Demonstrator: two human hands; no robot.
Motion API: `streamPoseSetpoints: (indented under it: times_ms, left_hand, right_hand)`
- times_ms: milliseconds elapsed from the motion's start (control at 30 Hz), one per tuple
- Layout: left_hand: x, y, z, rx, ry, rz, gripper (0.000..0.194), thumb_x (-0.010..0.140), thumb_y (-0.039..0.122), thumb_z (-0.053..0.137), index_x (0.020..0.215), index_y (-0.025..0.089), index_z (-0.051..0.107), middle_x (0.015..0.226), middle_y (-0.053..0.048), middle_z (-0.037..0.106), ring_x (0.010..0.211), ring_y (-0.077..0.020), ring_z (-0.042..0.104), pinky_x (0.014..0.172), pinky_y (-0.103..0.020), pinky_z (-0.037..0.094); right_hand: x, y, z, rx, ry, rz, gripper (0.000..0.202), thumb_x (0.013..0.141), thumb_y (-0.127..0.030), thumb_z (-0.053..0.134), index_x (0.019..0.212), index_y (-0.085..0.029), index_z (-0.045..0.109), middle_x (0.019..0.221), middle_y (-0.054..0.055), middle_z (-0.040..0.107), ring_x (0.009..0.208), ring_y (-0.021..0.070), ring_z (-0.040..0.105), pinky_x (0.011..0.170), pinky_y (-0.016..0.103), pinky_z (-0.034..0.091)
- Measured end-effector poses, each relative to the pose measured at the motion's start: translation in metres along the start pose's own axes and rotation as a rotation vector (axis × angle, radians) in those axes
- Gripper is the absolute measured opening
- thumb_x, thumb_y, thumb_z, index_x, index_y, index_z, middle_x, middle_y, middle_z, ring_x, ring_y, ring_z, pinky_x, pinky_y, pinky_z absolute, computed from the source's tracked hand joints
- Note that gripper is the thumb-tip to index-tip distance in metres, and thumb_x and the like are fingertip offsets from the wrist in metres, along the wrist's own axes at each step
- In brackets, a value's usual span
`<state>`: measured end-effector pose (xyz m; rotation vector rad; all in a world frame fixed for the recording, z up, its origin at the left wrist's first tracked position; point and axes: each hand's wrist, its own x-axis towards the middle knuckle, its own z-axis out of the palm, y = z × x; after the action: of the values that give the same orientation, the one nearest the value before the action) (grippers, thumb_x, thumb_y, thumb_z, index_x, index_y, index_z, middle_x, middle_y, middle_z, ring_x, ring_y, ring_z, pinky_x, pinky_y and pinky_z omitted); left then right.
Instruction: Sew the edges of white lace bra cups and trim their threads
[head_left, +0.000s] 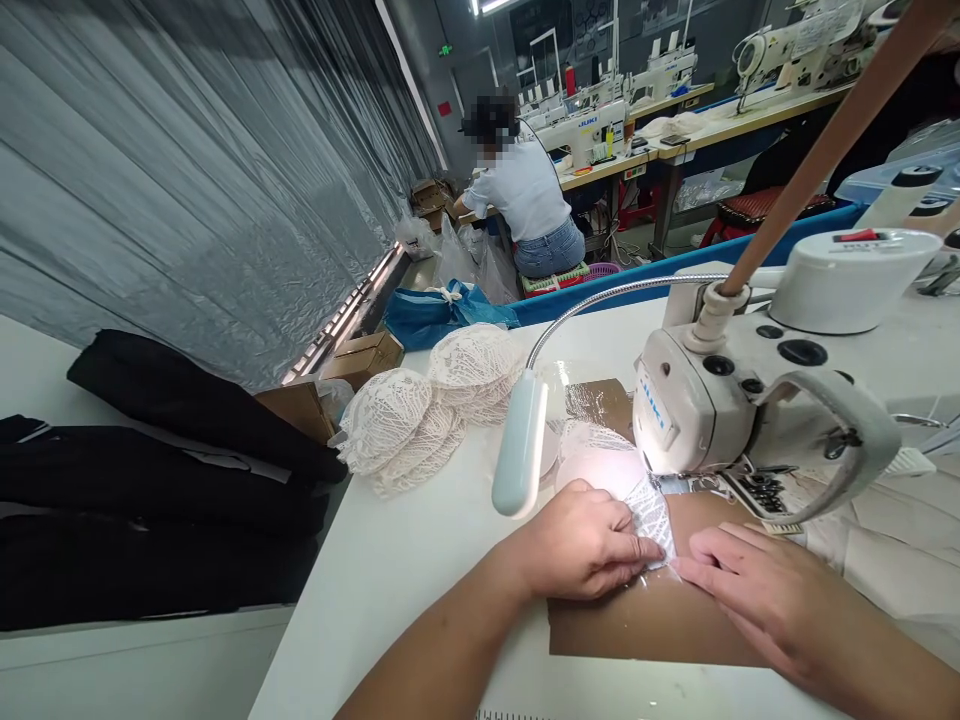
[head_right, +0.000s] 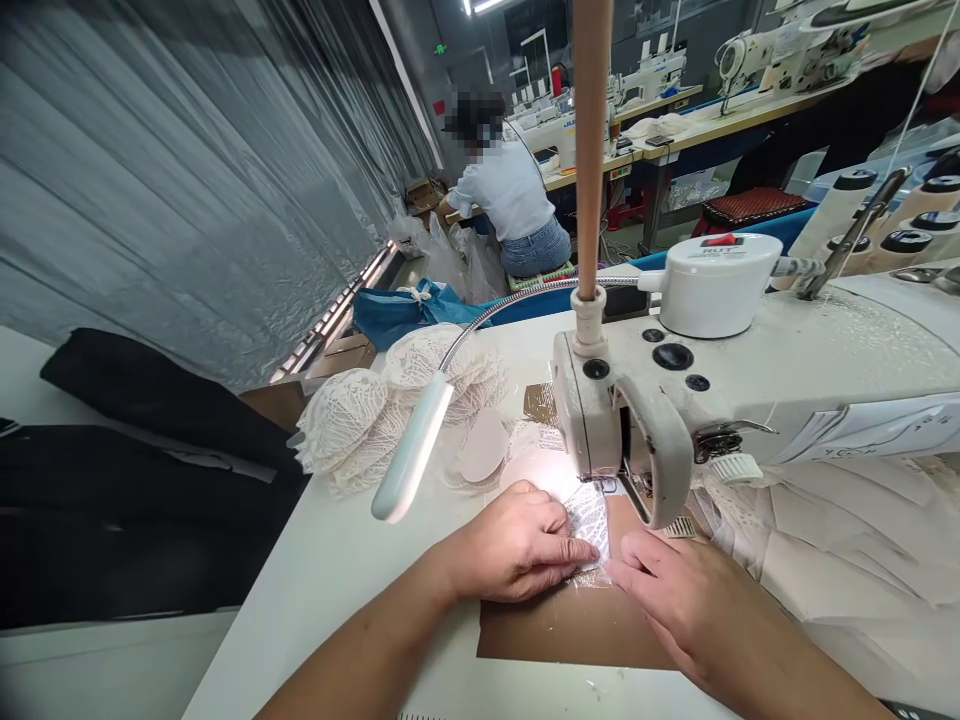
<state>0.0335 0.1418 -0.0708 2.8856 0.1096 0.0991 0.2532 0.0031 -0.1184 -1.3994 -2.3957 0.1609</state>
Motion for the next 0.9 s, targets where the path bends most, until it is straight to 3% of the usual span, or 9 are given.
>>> streamPoseSetpoints:
  times_ms: [200,500,733,900]
  left_hand:
    - [-0.001,0.002,0.000,0.059,-0.005,0.013,0.028,0.101,0.037,0.047,0.122,0.030,0.064,0.086,-0.002,0.063,0.078,-0.0155,0.057,0.068,-0.034,0.035]
    - [-0.001,0.005,0.001,0.092,-0.014,0.009,0.028,0.101,0.037,0.047,0.120,0.030,0.066,0.084,-0.002,0.063,0.076,-0.0160,0.055,0.066,-0.035,0.034]
    - [-0.002,0.005,0.001,0.071,0.009,0.001,0.028,0.099,0.037,0.048,0.119,0.030,0.066,0.084,-0.002,0.063,0.076,-0.0168,0.054,0.066,-0.034,0.035]
    - [0.003,0.010,0.000,0.023,0.110,-0.065,0.033,0.099,0.040,0.045,0.119,0.022,0.063,0.113,-0.007,0.065,0.091,-0.0190,0.057,0.074,-0.032,0.043]
  right_hand:
    - [0.001,-0.001,-0.004,-0.025,-0.057,0.007,0.039,0.086,-0.001,0.037,0.111,-0.022,0.058,0.083,0.003,0.056,0.071,0.0207,0.054,0.062,0.033,0.030]
    - [0.002,-0.003,-0.008,0.009,-0.002,0.054,0.034,0.090,-0.005,0.039,0.107,-0.024,0.061,0.082,0.003,0.058,0.070,0.0189,0.057,0.062,0.031,0.037]
    - [0.005,-0.003,-0.006,-0.006,-0.008,0.048,0.043,0.086,-0.002,0.037,0.116,-0.024,0.059,0.084,0.004,0.059,0.069,0.0196,0.057,0.061,0.032,0.037]
    - [0.003,-0.004,0.004,-0.027,0.084,0.037,0.045,0.082,0.001,0.036,0.112,-0.024,0.060,0.086,0.005,0.060,0.073,0.0212,0.055,0.064,0.034,0.035]
